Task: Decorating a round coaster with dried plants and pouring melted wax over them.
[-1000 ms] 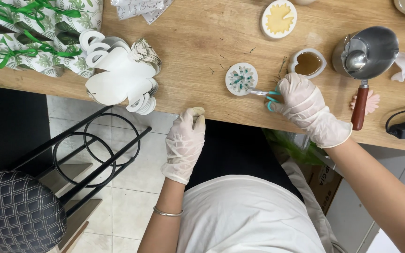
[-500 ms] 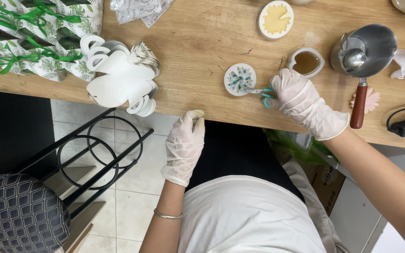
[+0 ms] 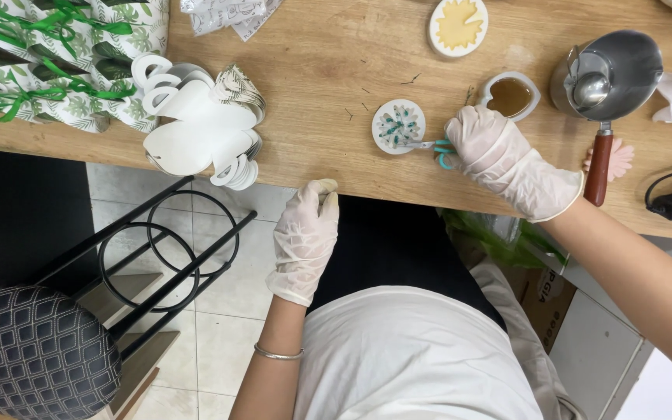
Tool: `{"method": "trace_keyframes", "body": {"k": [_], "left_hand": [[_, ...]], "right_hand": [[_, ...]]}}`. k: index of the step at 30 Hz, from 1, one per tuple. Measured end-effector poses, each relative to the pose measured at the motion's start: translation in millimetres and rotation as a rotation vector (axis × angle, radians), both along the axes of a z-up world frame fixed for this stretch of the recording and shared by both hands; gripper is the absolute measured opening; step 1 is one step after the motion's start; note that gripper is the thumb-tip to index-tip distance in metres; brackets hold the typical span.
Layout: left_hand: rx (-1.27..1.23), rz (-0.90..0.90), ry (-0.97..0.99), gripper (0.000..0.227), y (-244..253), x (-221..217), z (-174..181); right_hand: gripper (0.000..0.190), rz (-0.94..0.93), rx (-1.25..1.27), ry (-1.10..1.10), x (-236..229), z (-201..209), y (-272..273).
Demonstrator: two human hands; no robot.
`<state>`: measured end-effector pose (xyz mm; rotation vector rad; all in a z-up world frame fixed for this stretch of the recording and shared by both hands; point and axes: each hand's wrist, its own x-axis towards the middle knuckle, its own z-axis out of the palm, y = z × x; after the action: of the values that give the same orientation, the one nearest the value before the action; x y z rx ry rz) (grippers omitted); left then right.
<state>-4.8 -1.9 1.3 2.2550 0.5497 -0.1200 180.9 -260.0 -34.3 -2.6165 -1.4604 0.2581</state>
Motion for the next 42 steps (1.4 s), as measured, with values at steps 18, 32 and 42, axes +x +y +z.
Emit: {"method": "trace_keyframes", "body": {"k": [18, 32, 42], "left_hand": [[0.076, -0.331, -0.144, 0.042, -27, 60, -10], [0.231, -0.510, -0.177, 0.044, -28, 79, -30], [0.244, -0.455, -0.222, 0.057, -13, 57, -20]], "right_hand": [[0.044, 0.163, -0.127, -0.233, 4, 7, 2], [0.031, 0.210, -0.110, -0.401, 2, 4, -2], [0.017, 0.059, 0.009, -0.315, -42, 12, -30]]}}
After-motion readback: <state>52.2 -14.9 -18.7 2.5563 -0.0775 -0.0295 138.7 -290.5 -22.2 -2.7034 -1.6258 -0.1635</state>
